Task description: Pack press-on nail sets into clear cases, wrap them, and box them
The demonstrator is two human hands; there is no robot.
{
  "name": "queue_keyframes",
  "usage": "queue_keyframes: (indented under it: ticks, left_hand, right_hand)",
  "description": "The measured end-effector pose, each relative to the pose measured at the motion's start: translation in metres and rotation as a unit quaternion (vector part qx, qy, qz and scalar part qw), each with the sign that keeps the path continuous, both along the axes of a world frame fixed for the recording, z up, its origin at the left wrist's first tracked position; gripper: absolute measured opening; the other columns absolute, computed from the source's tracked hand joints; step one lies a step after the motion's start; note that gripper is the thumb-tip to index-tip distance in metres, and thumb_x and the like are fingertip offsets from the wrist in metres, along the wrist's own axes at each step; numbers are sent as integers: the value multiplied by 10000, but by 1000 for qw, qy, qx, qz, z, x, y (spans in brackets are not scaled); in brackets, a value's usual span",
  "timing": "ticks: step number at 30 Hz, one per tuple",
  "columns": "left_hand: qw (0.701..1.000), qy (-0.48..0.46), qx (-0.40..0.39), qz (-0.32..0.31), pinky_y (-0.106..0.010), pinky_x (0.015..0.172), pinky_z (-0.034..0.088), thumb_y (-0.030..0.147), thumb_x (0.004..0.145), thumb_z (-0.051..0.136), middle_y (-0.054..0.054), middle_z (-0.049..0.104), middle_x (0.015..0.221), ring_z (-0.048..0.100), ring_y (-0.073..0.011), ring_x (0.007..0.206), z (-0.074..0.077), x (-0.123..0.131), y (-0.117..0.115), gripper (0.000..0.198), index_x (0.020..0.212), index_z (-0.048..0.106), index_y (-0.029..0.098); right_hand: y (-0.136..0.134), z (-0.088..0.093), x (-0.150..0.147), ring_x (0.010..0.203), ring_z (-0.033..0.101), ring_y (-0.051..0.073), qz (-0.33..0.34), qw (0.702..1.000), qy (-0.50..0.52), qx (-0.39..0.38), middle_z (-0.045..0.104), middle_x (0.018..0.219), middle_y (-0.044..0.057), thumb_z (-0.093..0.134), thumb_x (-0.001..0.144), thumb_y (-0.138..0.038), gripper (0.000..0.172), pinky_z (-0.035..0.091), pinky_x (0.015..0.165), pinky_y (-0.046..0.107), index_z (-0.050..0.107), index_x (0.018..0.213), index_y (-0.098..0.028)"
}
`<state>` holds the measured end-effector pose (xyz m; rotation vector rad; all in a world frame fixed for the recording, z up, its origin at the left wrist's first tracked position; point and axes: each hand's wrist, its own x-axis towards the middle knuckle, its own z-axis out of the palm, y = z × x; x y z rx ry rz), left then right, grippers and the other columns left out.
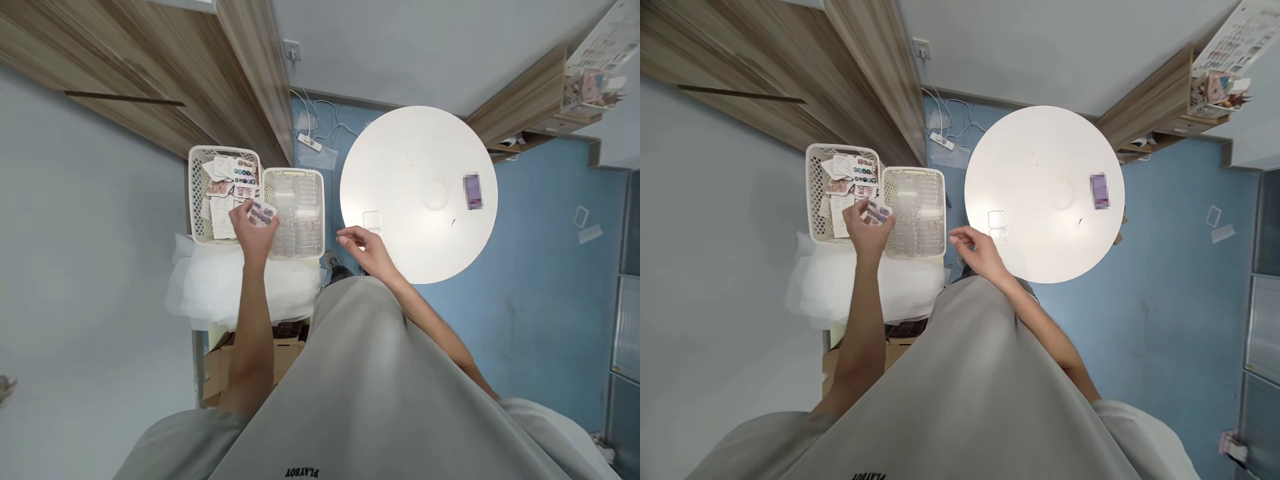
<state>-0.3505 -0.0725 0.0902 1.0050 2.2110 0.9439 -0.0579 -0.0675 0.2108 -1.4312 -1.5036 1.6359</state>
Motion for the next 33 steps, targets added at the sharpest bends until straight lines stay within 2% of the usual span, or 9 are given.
queue_keyframes:
  ticks: [5, 9, 13, 17, 20, 23, 25, 28, 33]
  left_hand:
    - [977, -134, 84, -139, -439, 1161, 572, 284, 803, 894, -120, 537, 1490, 569, -343, 1462, 48, 81, -19, 735, 1487, 626, 275]
    - [940, -167, 127, -271, -476, 1200, 559, 351, 867, 864, -113, 560, 1482, 579, -332, 1450, 77, 134, -25, 806, 1605, 541, 317]
    - [914, -122, 123, -367, -519, 1212, 552, 331, 945, 794, -126, 558, 1522, 583, -334, 1443, 90, 172, -26, 799, 1671, 462, 340]
    - [896, -88, 104, -423, -542, 1228, 532, 358, 994, 753, -137, 562, 1551, 569, -355, 1472, 91, 201, -25, 745, 1680, 463, 345]
    - [912, -117, 89, -383, -516, 1187, 562, 433, 972, 794, -141, 531, 1620, 569, -359, 1492, 85, 225, -26, 839, 1714, 411, 346]
    - [942, -192, 52, -269, -460, 1066, 627, 514, 977, 782, -168, 588, 1587, 663, -332, 1387, 75, 253, -26, 822, 1689, 435, 296]
    - [942, -269, 8, -201, -423, 950, 661, 571, 1019, 706, -170, 705, 1422, 755, -296, 1213, 70, 272, -26, 654, 1563, 568, 236]
    - [918, -364, -50, -147, -382, 821, 665, 633, 1001, 696, -146, 793, 1185, 808, -274, 1021, 68, 302, -27, 518, 1260, 726, 185]
    - [927, -352, -70, -113, -334, 738, 626, 637, 878, 833, -104, 815, 978, 795, -242, 898, 66, 344, -26, 469, 1008, 761, 192]
  right_hand:
    - [6, -5, 13, 1042, 773, 247, -16, 1000, 16, 7, 825, 1099, 60, 718, 1009, -584, 370, 613, 973, 409, 806, 1145, -252]
    - [14, -11, 39, 1000, 772, 232, -59, 998, 9, 16, 824, 1131, 56, 753, 975, -608, 396, 621, 934, 390, 799, 1149, -255]
    - [19, -18, 76, 884, 747, 211, -82, 996, 26, 1, 812, 1008, 42, 800, 920, -618, 396, 629, 854, 372, 791, 1036, -240]
    - [18, -24, 115, 759, 714, 184, -85, 995, 40, -36, 753, 827, 13, 817, 893, -544, 321, 612, 775, 349, 747, 890, -230]
    - [15, -29, 143, 714, 699, 168, -110, 991, 49, -57, 718, 766, -2, 809, 890, -536, 321, 583, 721, 321, 709, 861, -232]
    - [12, -34, 169, 718, 705, 162, -153, 983, 69, -77, 706, 748, -7, 801, 901, -553, 338, 562, 702, 301, 692, 867, -234]
    - [9, -39, 184, 727, 711, 159, -176, 976, 92, -88, 709, 763, -5, 811, 902, -559, 350, 563, 711, 298, 685, 863, -235]
    - [2, -51, 202, 744, 728, 161, -218, 962, 122, -109, 725, 816, -1, 833, 887, -581, 378, 586, 736, 308, 666, 880, -241]
    - [-8, -69, 221, 803, 769, 187, -227, 953, 139, -147, 768, 893, 18, 853, 863, -611, 421, 641, 816, 355, 643, 915, -250]
